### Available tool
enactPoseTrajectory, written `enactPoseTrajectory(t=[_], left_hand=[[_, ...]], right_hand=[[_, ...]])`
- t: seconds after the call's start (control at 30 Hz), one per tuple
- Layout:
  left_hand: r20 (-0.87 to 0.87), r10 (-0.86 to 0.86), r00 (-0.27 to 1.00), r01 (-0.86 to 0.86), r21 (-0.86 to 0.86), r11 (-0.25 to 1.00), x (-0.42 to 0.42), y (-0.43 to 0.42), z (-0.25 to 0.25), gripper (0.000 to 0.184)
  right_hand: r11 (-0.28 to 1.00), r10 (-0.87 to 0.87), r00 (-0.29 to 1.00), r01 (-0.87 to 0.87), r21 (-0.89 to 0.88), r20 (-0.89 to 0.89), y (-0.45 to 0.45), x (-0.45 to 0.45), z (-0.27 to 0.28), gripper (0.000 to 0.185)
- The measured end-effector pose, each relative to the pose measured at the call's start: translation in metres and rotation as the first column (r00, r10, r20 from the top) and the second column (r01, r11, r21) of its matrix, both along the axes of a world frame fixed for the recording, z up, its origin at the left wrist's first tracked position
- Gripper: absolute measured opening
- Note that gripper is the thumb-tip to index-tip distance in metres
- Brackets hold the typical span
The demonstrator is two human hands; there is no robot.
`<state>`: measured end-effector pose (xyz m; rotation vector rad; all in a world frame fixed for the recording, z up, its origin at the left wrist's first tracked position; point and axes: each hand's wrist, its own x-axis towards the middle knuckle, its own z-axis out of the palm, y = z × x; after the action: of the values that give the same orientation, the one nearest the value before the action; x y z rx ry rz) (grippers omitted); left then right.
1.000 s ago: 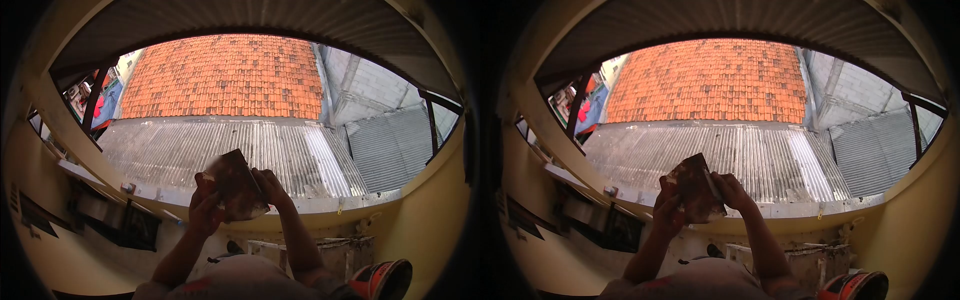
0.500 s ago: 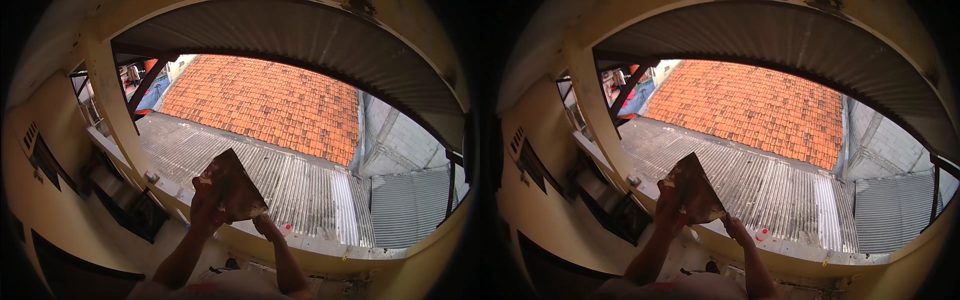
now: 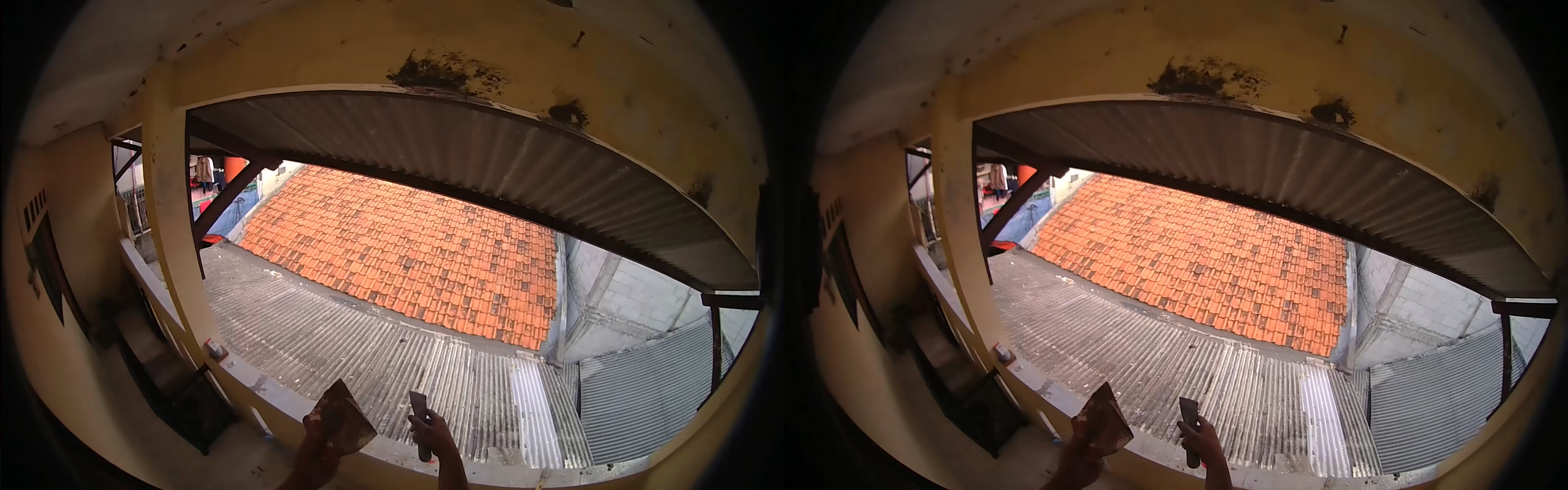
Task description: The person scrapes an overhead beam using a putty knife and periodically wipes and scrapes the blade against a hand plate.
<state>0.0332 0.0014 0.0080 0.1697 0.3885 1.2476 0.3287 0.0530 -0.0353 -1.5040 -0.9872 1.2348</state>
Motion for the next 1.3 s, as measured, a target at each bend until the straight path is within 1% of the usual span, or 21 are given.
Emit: enactPoseTrajectory(t=[0.03, 0.1, 0.13, 0.17, 0.2, 0.23, 0.27, 0.33, 0.4, 0.47, 0.57, 0.63, 0.67, 0.7, 0.77, 0.83, 0.97, 1.1, 1.13, 1.17, 1.3], left_hand=[[-0.342, 0.020, 0.939, 0.068, 0.243, 0.968, -0.004, 0.009, -0.007, 0.040], [-0.624, 0.119, 0.772, 0.211, 0.428, 0.879, 0.000, 0.028, -0.024, 0.050], [-0.658, 0.352, 0.666, 0.142, 0.576, 0.805, 0.007, 0.037, -0.013, 0.051], [-0.483, 0.196, 0.853, 0.091, 0.508, 0.857, 0.007, 0.033, -0.003, 0.053], [-0.250, 0.060, 0.966, 0.050, 0.409, 0.911, 0.008, 0.025, 0.027, 0.056], [-0.243, 0.060, 0.968, 0.042, 0.394, 0.918, 0.006, 0.030, 0.040, 0.056], [-0.336, 0.167, 0.927, 0.027, 0.504, 0.863, 0.003, 0.031, 0.044, 0.055], [-0.314, 0.176, 0.933, 0.020, 0.535, 0.845, -0.001, 0.033, 0.057, 0.054], [-0.208, 0.152, 0.966, -0.044, 0.447, 0.894, -0.006, 0.040, 0.057, 0.052], [-0.237, 0.232, 0.943, -0.122, 0.402, 0.907, -0.018, 0.037, 0.057, 0.051], [-0.316, 0.242, 0.917, -0.054, 0.504, 0.862, -0.036, 0.028, 0.069, 0.047], [-0.459, 0.304, 0.835, -0.012, 0.536, 0.844, -0.045, 0.020, 0.071, 0.041], [-0.443, 0.388, 0.808, -0.131, 0.507, 0.852, -0.038, 0.019, 0.075, 0.036], [-0.452, 0.390, 0.802, -0.136, 0.498, 0.857, -0.039, 0.016, 0.072, 0.036], [-0.474, 0.546, 0.691, -0.162, 0.635, 0.755, -0.042, 0.010, 0.063, 0.029], [-0.532, 0.537, 0.655, -0.121, 0.627, 0.770, -0.046, -0.002, 0.068, 0.026], [-0.578, 0.566, 0.588, -0.052, 0.672, 0.739, -0.046, -0.017, 0.086, 0.017], [-0.650, 0.583, 0.488, 0.032, 0.681, 0.732, -0.053, -0.022, 0.073, 0.013], [-0.662, 0.720, 0.210, 0.214, 0.749, 0.627, -0.057, -0.020, 0.069, 0.015], [-0.560, 0.826, -0.063, 0.415, 0.738, 0.532, -0.060, -0.018, 0.068, 0.018], [-0.413, 0.909, -0.056, 0.439, 0.808, 0.394, -0.050, -0.021, 0.083, 0.030]], right_hand=[[0.999, -0.034, 0.999, 0.035, 0.028, -0.030, -0.001, -0.004, 0.014, 0.058], [0.996, -0.069, 0.996, 0.072, 0.048, -0.056, -0.007, -0.007, 0.036, 0.062], [0.995, -0.081, 0.997, 0.082, 0.060, -0.019, -0.010, -0.006, 0.044, 0.069], [0.994, -0.090, 0.996, 0.088, 0.070, 0.020, -0.014, -0.005, 0.047, 0.076], [0.990, -0.099, 0.992, 0.091, 0.105, 0.079, -0.012, 0.000, 0.041, 0.077], [0.991, -0.082, 0.993, 0.073, 0.108, 0.086, -0.016, 0.001, 0.054, 0.077], [0.989, -0.089, 0.988, 0.071, 0.133, 0.129, -0.020, 0.002, 0.065, 0.076], [0.987, -0.092, 0.980, 0.067, 0.146, 0.174, -0.030, 0.001, 0.090, 0.076], [0.980, -0.091, 0.968, 0.046, 0.193, 0.232, -0.046, -0.003, 0.124, 0.072], [0.968, -0.102, 0.954, 0.030, 0.249, 0.282, -0.059, -0.004, 0.149, 0.066], [0.911, -0.159, 0.906, -0.018, 0.412, 0.391, -0.076, -0.010, 0.169, 0.072], [0.929, -0.112, 0.904, -0.052, 0.366, 0.413, -0.090, -0.018, 0.187, 0.084], [0.953, -0.092, 0.912, -0.035, 0.299, 0.400, -0.098, -0.027, 0.201, 0.084], [0.957, -0.080, 0.915, -0.041, 0.288, 0.395, -0.103, -0.031, 0.207, 0.084], [0.916, 0.049, 0.737, -0.302, 0.264, 0.674, -0.111, -0.037, 0.212, 0.079], [0.899, 0.065, 0.757, -0.327, 0.291, 0.651, -0.118, -0.051, 0.217, 0.075], [0.894, 0.165, 0.641, -0.418, 0.160, 0.750, -0.116, -0.065, 0.223, 0.075], [0.870, 0.092, 0.658, -0.418, 0.260, 0.748, -0.118, -0.078, 0.219, 0.074], [0.863, 0.086, 0.686, -0.414, 0.291, 0.722, -0.118, -0.080, 0.218, 0.073], [0.865, 0.080, 0.688, -0.408, 0.293, 0.721, -0.118, -0.081, 0.217, 0.073], [0.846, -0.012, 0.673, -0.388, 0.367, 0.740, -0.117, -0.087, 0.216, 0.071]])
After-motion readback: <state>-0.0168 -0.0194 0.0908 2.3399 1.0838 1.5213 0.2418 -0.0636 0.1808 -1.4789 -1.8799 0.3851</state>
